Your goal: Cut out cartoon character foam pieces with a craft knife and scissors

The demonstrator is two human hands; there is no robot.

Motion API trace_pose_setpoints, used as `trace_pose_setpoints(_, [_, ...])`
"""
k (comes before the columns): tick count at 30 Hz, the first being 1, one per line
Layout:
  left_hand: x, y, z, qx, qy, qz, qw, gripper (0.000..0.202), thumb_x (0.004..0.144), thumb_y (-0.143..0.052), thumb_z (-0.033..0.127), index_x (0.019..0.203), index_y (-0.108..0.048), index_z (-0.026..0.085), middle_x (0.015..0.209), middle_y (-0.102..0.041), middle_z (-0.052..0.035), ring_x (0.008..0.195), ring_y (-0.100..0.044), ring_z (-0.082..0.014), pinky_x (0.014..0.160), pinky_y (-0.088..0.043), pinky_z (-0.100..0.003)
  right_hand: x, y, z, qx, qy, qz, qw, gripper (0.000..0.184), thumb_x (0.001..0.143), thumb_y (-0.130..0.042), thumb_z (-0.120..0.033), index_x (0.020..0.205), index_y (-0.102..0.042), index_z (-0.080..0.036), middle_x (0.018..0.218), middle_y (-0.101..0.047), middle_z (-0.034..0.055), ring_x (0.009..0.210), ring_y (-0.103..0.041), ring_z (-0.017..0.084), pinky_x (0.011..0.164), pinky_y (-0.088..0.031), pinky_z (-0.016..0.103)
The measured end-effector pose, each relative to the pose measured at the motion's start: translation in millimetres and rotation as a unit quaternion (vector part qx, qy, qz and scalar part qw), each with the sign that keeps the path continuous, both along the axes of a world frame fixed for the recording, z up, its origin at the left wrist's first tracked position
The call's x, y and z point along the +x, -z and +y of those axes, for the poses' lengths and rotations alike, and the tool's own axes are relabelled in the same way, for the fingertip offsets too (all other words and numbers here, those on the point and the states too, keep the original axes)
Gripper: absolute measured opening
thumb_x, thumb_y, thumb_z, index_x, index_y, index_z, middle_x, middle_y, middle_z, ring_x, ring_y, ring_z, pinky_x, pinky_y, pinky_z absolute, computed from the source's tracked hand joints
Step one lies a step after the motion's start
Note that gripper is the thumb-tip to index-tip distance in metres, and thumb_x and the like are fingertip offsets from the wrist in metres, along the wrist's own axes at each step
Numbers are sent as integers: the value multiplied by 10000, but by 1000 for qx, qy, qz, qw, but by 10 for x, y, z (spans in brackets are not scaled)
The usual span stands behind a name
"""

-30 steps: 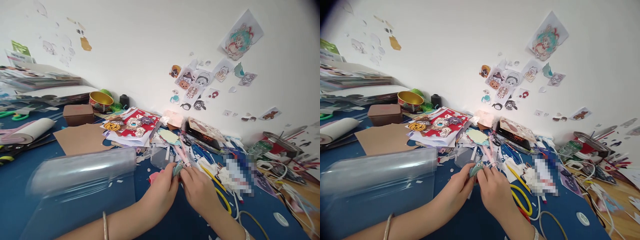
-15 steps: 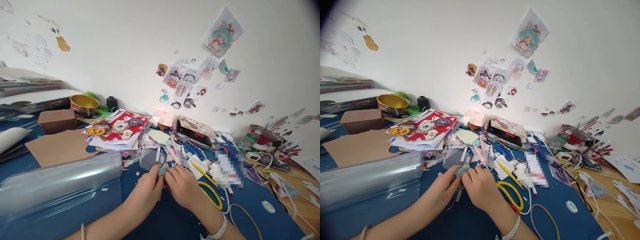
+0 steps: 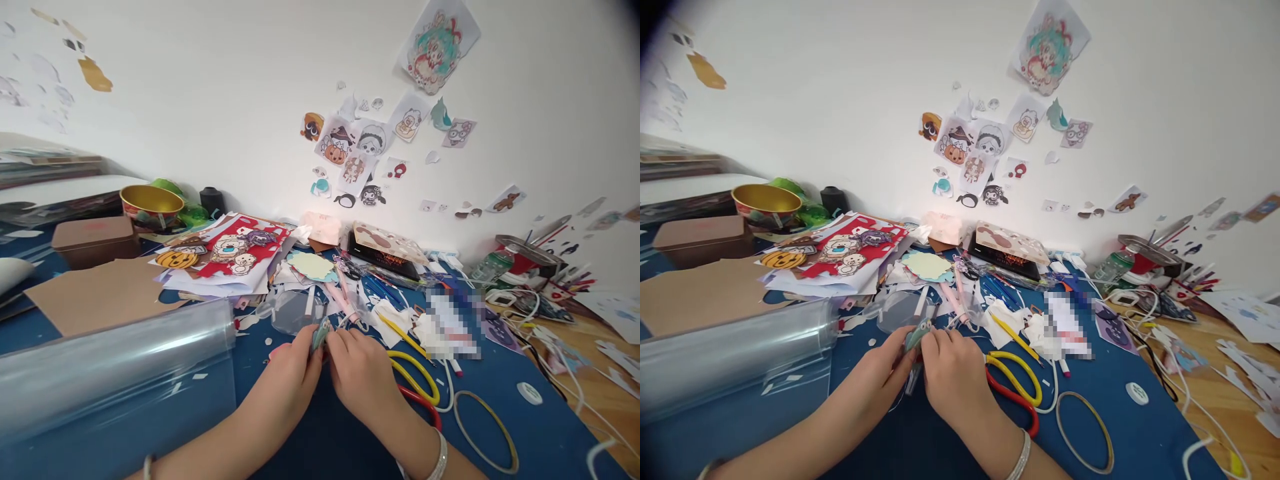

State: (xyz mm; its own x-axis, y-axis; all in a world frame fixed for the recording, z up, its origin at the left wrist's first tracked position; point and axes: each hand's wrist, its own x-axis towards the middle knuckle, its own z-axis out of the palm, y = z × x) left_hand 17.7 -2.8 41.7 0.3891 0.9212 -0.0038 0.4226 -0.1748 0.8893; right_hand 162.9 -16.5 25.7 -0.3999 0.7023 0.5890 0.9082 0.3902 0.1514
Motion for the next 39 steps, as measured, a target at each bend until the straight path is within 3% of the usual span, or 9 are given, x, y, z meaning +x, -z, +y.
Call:
trace_pose_setpoints(4, [23, 39, -32, 7, 9, -2, 1000, 202, 879, -353, 329, 986, -492, 228, 801, -645, -41, 711, -626, -200, 620, -399, -256, -85, 8, -55, 9, 38, 25, 999, 233, 861, -358, -91, 690, -475, -198, 588, -546, 25, 514, -504, 171, 488, -244, 293])
trace_pose_setpoints(9, [29, 42, -54, 5, 19, -18, 1000, 171, 889, -333, 327, 937, -464, 229, 755, -608, -13, 667, -582, -178, 599, -377, -257, -99, 37, -51, 32, 17, 45, 998, 322, 924, -309, -138, 642, -449, -204, 535, -507, 4, 464, -478, 145, 469, -252, 277])
trace_pose_setpoints(13, [28, -9, -22, -6, -13, -36, 999, 146, 867, -371, 353, 844, -448, 231, 643, -539, 39, 574, -497, -139, 539, -329, -235, -55, 76, -3, 58, -18, 52, 997, 368, 966, -300, -199, 629, -451, -203, 530, -501, 6, 474, -470, 148, 475, -275, 275])
trace_pose_setpoints(19, [34, 22, 44, -22, -62, -52, 996, 176, 808, -432, 372, 723, -364, 233, 529, -383, 93, 489, -334, -101, 472, -249, -219, -57, 103, 21, 63, -53, 68, 994, 367, 968, -328, -207, 623, -451, -201, 530, -491, -5, 485, -461, 134, 488, -315, 254])
trace_pose_setpoints(23, [31, 53, 26, -18, -64, -62, 996, 165, 792, -444, 357, 726, -361, 230, 540, -402, 92, 492, -337, -95, 475, -243, -219, -44, 107, 26, 75, -41, 95, 992, 363, 956, -312, -179, 615, -432, -205, 523, -474, -11, 476, -457, 125, 474, -323, 238])
trace_pose_setpoints(29, [9, -9, -24, -27, -87, -81, 993, 189, 808, -396, 389, 720, -314, 243, 522, -276, 115, 458, -233, -85, 441, -202, -214, 75, 70, 56, 94, -9, 135, 986, 257, 901, -350, -121, 683, -460, -200, 529, -468, -25, 457, -448, 123, 459, -309, 237])
trace_pose_setpoints(33, [7, -28, -38, -28, -89, -94, 991, 218, 831, -375, 431, 735, -331, 240, 561, -327, 100, 495, -277, -94, 466, -243, -216, 61, 18, 35, 101, -27, 125, 987, 267, 910, -365, -140, 668, -456, -208, 532, -487, -18, 488, -470, 137, 494, -319, 249])
trace_pose_setpoints(39, [8, 14, -31, -9, -70, -91, 993, 206, 850, -360, 431, 778, -364, 237, 684, -465, 58, 610, -434, -123, 566, -321, -239, -12, -13, 32, 51, -38, 84, 994, 295, 966, -326, -241, 726, -491, -194, 607, -553, 9, 537, -523, 150, 507, -327, 256])
